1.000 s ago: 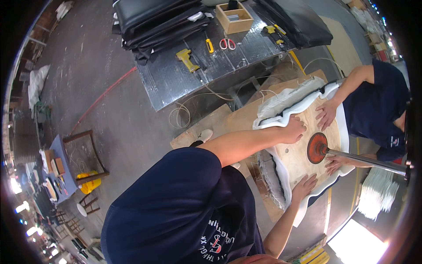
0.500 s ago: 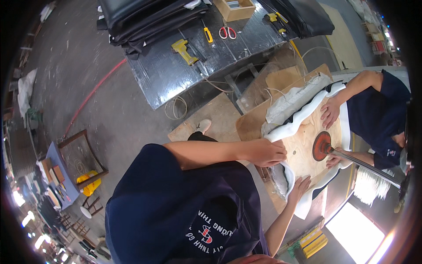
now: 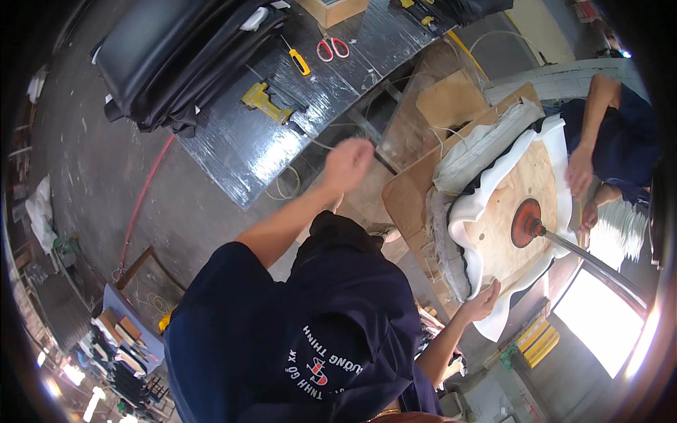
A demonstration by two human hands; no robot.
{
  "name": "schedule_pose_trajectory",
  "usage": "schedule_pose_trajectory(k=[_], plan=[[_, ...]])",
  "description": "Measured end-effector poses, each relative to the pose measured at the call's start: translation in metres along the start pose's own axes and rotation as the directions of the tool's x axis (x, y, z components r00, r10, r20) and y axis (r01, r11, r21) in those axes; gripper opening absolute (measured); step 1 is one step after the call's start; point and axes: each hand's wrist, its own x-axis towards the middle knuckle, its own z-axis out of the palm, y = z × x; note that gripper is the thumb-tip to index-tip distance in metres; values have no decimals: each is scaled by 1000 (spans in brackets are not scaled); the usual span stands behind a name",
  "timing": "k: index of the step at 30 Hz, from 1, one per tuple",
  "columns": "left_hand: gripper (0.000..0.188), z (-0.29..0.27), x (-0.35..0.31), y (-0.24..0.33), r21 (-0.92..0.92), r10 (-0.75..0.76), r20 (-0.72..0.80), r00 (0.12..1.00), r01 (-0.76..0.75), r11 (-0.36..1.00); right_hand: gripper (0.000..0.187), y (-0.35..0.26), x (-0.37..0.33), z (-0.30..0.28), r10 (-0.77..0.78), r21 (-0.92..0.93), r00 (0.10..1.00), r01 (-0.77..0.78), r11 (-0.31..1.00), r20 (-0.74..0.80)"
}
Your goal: The person places a white fabric over a wooden seat base, smooths it, and uses a staple gun to secure the fabric around the edges. The person repeatedly pulls and staples the fabric to ensure it is taut.
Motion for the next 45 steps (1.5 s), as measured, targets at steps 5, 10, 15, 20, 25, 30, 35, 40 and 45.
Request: schedule_pose_trajectory(k=[5, 10, 15, 20, 25, 30, 35, 40, 45], plan=[[53, 12, 82, -166, 420, -151, -20, 988, 146, 896, 42, -2, -1, 7, 58, 49, 998, -57, 997, -21], [75, 18, 129, -161, 684, -351, 76, 933, 207, 700, 41, 14, 1, 10, 117, 103, 993, -116, 988, -5], [66, 12, 130, -159, 745, -378, 128, 917, 162, 648, 40, 9, 9, 8, 67, 66, 998, -65, 996, -22], [63, 8, 124, -164, 714, -323, 147, 935, 126, 689, 40, 4, 7, 9, 103, 97, 994, -99, 990, -44], [58, 9, 125, -166, 705, -320, 133, 938, 137, 695, 41, 14, 9, 8, 84, 83, 995, -80, 993, -49], [48, 8, 124, -177, 643, -242, 139, 960, 98, 759, 43, 7, 13, 8, 117, 115, 992, -112, 987, -42], [38, 15, 150, -170, 574, -410, 20, 912, 325, 751, 40, 25, 16, 11, 47, 184, 997, -36, 982, -54], [25, 16, 172, -168, 561, -356, 48, 933, 270, 782, 39, 24, 16, 11, 75, 150, 996, -68, 986, -44], [13, 40, 203, -183, 528, -220, 69, 973, 151, 836, 43, 13, 13, 10, 99, 182, 994, -88, 979, -50]])
